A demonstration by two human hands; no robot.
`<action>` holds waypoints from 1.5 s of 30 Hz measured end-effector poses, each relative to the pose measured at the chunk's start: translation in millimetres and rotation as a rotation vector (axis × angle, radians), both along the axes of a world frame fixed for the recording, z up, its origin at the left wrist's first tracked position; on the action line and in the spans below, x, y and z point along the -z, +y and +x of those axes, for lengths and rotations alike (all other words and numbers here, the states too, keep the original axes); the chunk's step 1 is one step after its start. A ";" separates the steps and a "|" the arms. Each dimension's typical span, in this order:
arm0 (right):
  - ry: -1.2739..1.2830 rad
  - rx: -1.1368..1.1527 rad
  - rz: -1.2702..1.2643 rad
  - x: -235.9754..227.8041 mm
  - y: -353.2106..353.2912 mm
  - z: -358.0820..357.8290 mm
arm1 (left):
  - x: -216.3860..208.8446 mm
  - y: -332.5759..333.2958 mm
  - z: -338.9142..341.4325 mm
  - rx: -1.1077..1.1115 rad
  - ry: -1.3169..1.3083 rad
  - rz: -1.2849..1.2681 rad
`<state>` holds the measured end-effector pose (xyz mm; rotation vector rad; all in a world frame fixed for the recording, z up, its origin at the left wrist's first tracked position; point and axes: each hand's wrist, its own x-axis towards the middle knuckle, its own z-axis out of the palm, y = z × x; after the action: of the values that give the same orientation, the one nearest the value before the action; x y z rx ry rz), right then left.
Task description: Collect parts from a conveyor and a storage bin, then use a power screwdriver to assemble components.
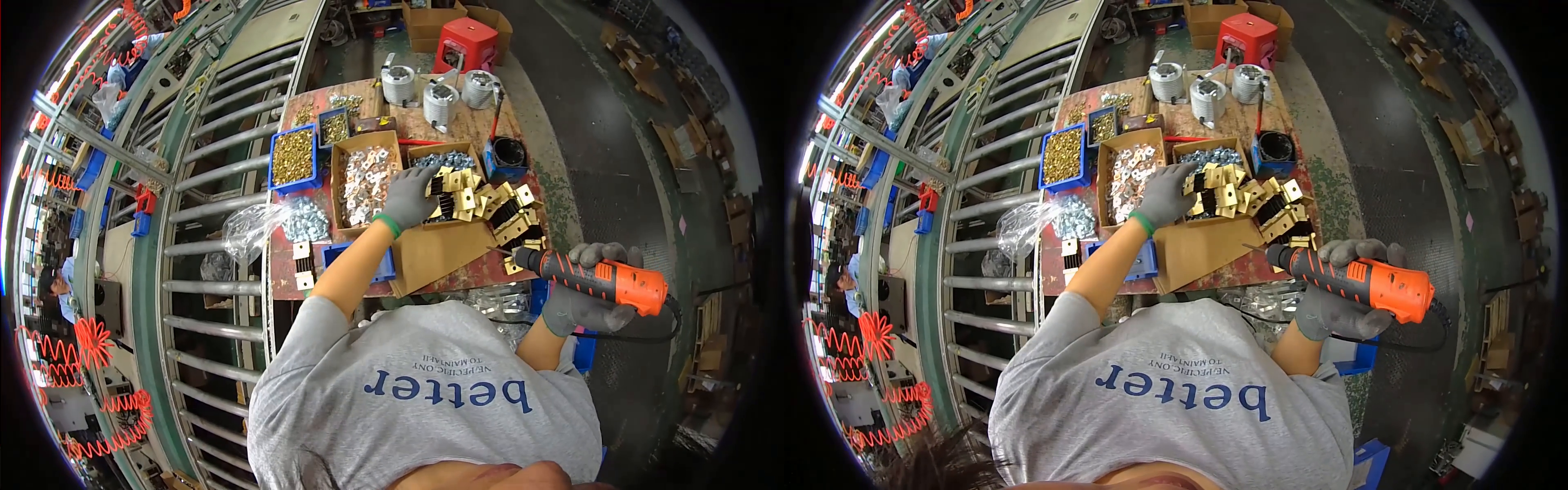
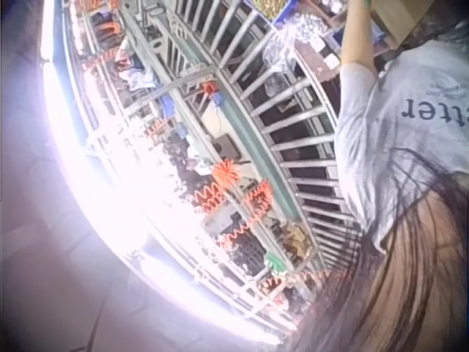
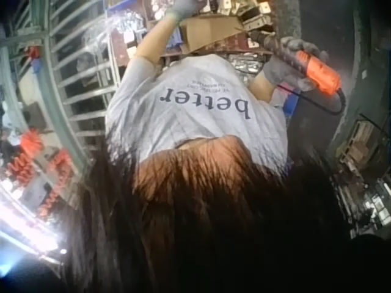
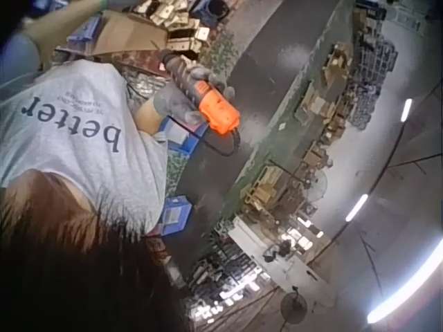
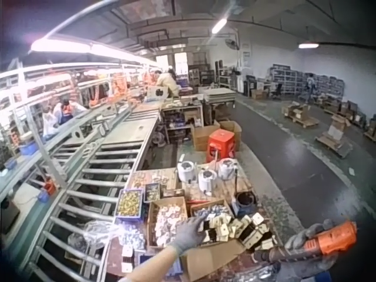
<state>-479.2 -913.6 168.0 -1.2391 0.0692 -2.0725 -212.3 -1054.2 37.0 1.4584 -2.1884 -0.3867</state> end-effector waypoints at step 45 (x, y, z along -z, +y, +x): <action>-0.002 -0.705 0.282 32.8 -56.9 176.2 | 17.6 203.2 69.1 -0.509 1.663 0.839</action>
<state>-303.0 -970.5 135.2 -0.9119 -0.0680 -1.3953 -143.2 -851.0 19.4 1.0963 -0.2838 -1.6415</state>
